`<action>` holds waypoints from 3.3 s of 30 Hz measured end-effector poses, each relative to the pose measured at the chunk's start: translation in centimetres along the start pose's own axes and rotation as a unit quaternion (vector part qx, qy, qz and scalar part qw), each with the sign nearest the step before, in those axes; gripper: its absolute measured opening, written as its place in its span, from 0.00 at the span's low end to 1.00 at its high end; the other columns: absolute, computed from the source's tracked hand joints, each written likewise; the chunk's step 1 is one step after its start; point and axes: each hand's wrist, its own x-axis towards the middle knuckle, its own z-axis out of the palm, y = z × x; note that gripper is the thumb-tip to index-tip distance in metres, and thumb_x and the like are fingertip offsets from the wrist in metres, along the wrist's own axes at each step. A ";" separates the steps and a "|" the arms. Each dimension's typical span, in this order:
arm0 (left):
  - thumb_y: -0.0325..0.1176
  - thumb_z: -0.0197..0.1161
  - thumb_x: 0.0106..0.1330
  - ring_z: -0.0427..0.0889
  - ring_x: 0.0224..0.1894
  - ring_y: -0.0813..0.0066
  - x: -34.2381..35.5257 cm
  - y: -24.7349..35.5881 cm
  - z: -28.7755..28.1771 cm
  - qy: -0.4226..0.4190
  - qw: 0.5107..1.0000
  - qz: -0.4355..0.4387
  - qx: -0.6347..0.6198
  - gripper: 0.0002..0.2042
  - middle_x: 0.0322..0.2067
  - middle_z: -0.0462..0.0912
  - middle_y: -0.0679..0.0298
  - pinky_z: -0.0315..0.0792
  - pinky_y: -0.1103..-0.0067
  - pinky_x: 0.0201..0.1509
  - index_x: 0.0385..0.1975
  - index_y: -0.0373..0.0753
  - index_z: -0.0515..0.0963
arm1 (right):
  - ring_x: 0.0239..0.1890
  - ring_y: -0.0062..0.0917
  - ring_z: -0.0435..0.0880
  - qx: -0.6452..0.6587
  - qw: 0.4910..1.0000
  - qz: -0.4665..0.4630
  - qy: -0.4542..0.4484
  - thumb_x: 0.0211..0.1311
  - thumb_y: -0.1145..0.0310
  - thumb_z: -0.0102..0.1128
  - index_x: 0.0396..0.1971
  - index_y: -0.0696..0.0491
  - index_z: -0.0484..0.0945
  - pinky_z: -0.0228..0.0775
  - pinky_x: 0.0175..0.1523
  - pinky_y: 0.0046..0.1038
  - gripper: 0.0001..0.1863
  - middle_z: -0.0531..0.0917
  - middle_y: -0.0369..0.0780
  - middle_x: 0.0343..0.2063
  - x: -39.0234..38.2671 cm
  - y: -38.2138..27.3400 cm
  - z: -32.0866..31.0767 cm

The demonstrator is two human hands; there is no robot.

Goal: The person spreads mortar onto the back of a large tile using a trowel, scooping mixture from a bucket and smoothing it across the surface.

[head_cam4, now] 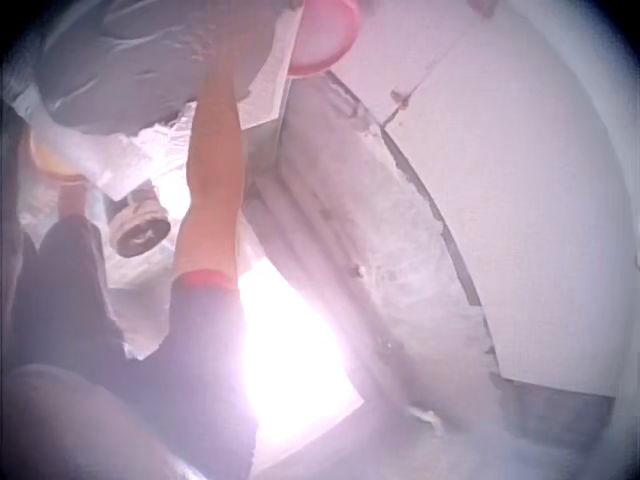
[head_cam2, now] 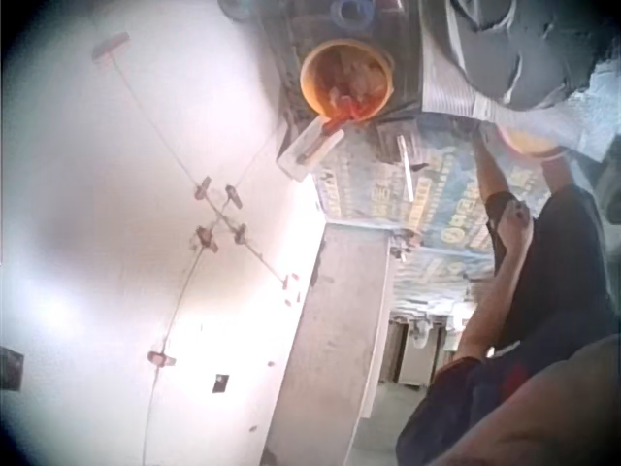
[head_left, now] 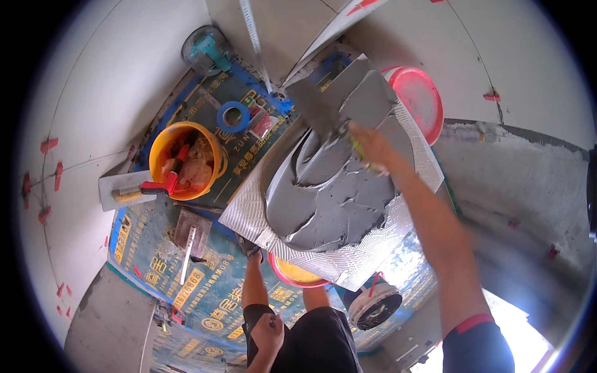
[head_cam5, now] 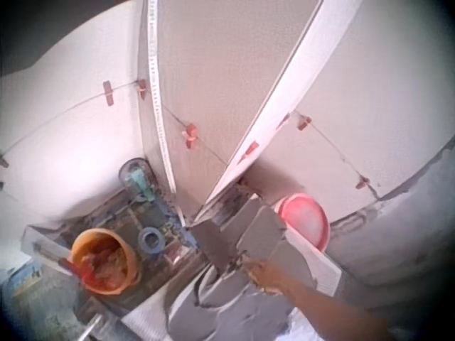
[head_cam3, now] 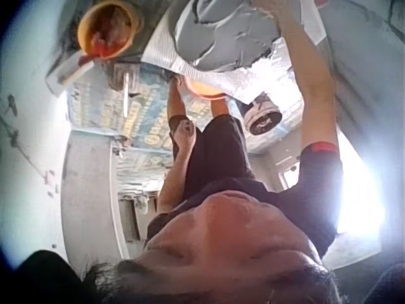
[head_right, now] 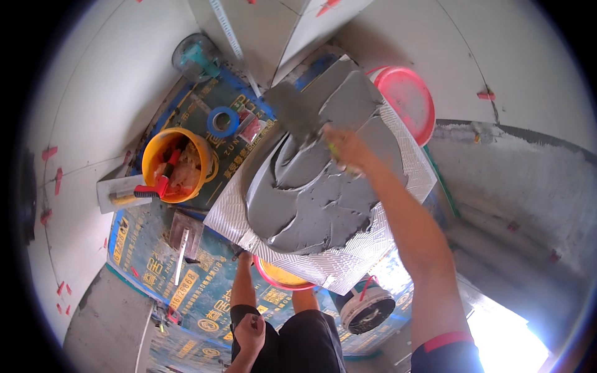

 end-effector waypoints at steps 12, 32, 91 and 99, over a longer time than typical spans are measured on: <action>0.37 0.65 0.56 0.77 0.18 0.60 0.7 -0.2 -1.0 0.025 0.999 -0.005 -0.043 0.10 0.14 0.76 0.61 0.70 0.69 0.23 0.18 0.41 0.74 | 0.17 0.20 0.74 0.098 0.964 0.063 -0.240 0.67 0.43 0.44 0.35 0.56 0.77 0.69 0.26 0.25 0.28 0.73 0.37 0.14 -7.6 -2.6 16.2; 0.40 0.61 0.60 0.80 0.23 0.53 0.7 0.8 0.6 -0.015 0.993 0.061 0.099 0.12 0.18 0.79 0.56 0.71 0.65 0.28 0.22 0.39 0.75 | 0.39 0.60 0.77 0.111 0.930 0.112 0.333 0.67 0.53 0.44 0.42 0.60 0.61 0.69 0.47 0.52 0.22 0.78 0.62 0.32 -6.0 8.0 3.9; 0.38 0.60 0.62 0.75 0.16 0.61 0.6 2.7 3.8 -0.033 0.965 0.164 0.202 0.14 0.14 0.77 0.57 0.67 0.69 0.24 0.22 0.33 0.73 | 0.33 0.60 0.77 0.155 0.839 0.238 0.464 0.65 0.55 0.50 0.39 0.59 0.67 0.71 0.35 0.51 0.19 0.78 0.62 0.27 -22.9 32.4 3.5; 0.40 0.60 0.61 0.79 0.23 0.54 2.1 -5.4 4.1 -0.024 0.949 0.254 0.187 0.13 0.18 0.78 0.56 0.70 0.66 0.27 0.23 0.36 0.75 | 0.35 0.57 0.77 0.050 0.836 0.206 0.507 0.65 0.53 0.51 0.42 0.60 0.71 0.68 0.39 0.49 0.22 0.79 0.58 0.30 -26.3 33.3 -0.4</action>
